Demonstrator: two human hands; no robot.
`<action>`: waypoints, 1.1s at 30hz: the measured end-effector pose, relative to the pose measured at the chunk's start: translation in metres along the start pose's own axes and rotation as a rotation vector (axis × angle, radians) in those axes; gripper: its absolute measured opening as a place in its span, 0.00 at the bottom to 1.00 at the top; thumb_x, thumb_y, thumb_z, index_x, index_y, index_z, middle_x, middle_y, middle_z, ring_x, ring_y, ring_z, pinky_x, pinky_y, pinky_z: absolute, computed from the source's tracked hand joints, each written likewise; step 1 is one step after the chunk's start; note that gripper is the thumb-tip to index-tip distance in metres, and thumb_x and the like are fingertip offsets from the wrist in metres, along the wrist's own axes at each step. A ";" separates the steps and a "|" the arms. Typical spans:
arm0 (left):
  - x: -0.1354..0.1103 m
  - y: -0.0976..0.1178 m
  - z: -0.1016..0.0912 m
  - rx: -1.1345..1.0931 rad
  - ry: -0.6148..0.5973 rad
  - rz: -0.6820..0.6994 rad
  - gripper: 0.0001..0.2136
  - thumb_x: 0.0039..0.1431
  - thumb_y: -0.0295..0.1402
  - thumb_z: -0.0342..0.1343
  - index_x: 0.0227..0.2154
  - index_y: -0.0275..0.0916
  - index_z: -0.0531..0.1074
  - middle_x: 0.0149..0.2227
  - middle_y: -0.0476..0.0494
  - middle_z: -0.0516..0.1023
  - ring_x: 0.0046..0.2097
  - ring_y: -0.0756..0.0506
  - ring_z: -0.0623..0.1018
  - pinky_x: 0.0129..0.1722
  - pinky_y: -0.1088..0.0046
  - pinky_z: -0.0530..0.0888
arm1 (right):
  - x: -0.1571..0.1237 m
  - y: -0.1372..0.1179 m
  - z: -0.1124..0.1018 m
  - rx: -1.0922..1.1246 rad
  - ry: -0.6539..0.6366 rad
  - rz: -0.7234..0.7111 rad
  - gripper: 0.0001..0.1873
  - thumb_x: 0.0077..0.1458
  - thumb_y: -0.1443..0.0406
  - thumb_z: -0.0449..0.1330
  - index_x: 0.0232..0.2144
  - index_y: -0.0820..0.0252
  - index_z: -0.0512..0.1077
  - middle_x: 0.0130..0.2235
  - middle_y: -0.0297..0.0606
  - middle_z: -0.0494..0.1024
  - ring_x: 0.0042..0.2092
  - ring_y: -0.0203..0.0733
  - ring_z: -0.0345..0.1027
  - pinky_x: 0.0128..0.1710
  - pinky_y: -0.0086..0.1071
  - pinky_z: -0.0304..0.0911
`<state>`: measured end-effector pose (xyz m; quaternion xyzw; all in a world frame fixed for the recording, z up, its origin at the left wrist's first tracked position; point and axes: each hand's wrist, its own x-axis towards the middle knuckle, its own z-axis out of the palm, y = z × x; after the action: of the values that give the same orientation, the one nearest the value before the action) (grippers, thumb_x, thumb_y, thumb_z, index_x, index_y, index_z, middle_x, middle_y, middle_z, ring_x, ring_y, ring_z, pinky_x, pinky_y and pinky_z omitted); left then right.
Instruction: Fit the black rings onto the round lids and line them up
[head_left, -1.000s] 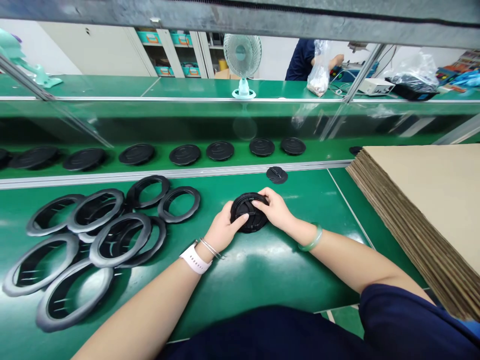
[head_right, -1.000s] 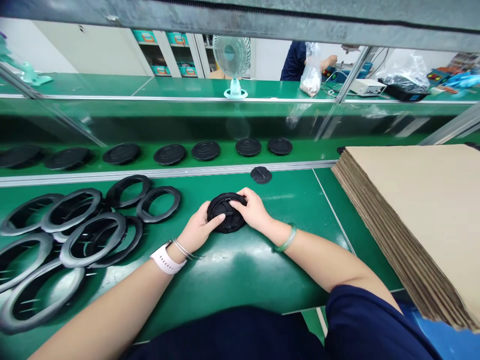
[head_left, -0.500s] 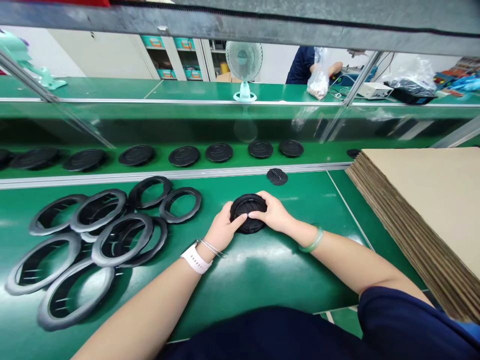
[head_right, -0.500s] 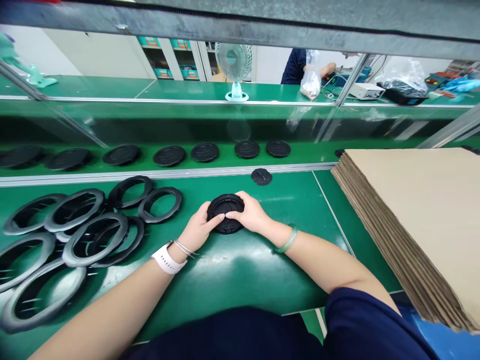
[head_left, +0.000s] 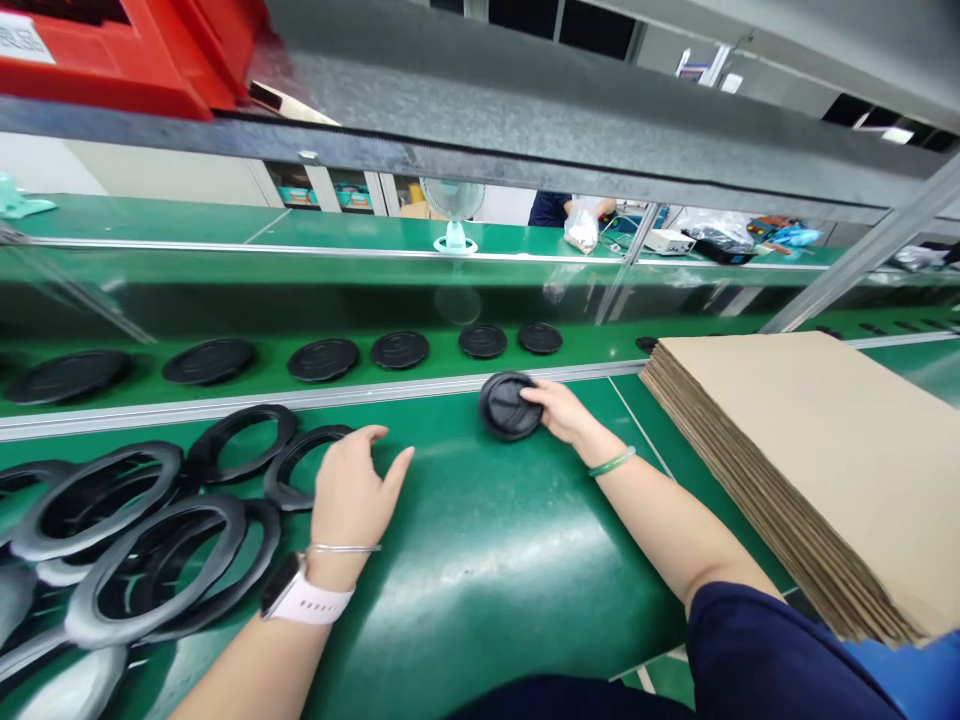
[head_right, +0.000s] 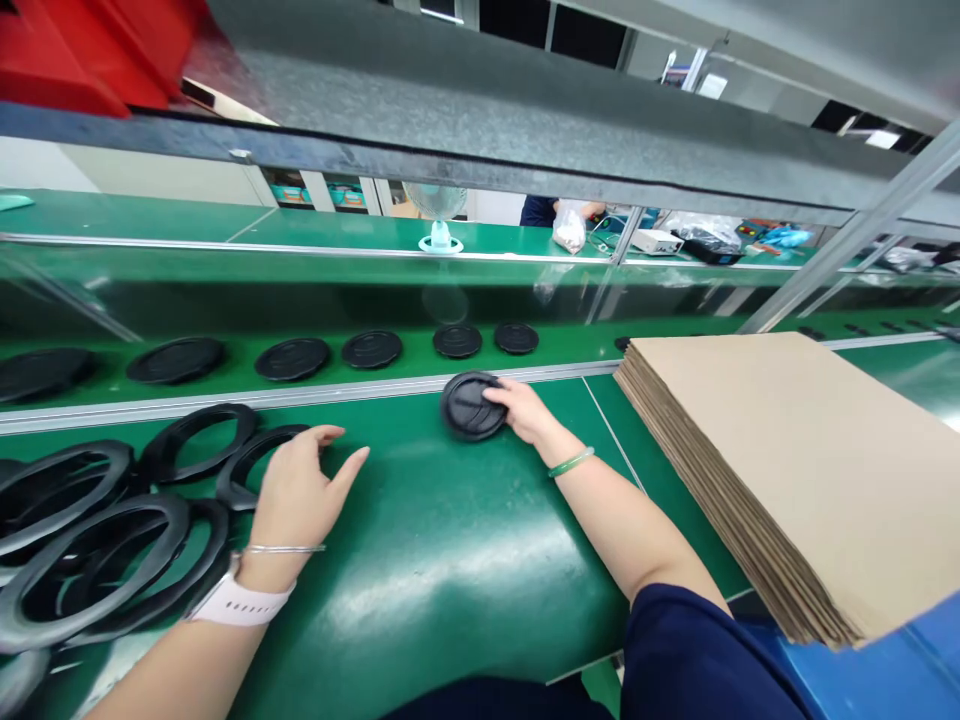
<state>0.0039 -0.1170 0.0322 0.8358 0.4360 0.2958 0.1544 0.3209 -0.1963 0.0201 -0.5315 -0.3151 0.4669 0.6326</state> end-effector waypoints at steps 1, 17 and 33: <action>0.002 -0.006 -0.003 0.144 0.036 0.003 0.23 0.60 0.44 0.56 0.52 0.33 0.66 0.51 0.30 0.73 0.54 0.31 0.71 0.54 0.51 0.68 | 0.012 -0.008 -0.018 -0.066 0.159 -0.131 0.25 0.45 0.55 0.69 0.43 0.63 0.74 0.44 0.44 0.80 0.45 0.47 0.73 0.48 0.41 0.68; 0.001 0.002 0.009 -0.381 -0.216 -0.083 0.22 0.62 0.36 0.53 0.58 0.39 0.63 0.44 0.38 0.77 0.48 0.38 0.76 0.53 0.56 0.69 | 0.074 -0.013 -0.132 -1.334 0.575 -0.609 0.14 0.62 0.58 0.58 0.40 0.60 0.80 0.45 0.47 0.78 0.52 0.53 0.65 0.57 0.48 0.56; -0.005 0.019 0.028 -1.327 -0.613 -0.560 0.18 0.55 0.43 0.65 0.40 0.33 0.73 0.32 0.43 0.77 0.37 0.44 0.81 0.44 0.65 0.78 | 0.051 0.018 -0.033 -1.166 0.007 -0.624 0.11 0.59 0.62 0.61 0.41 0.58 0.81 0.36 0.41 0.75 0.42 0.46 0.66 0.47 0.42 0.63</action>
<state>0.0314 -0.1315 0.0181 0.4718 0.3005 0.2005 0.8043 0.3648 -0.1617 -0.0100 -0.6721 -0.6536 0.0128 0.3478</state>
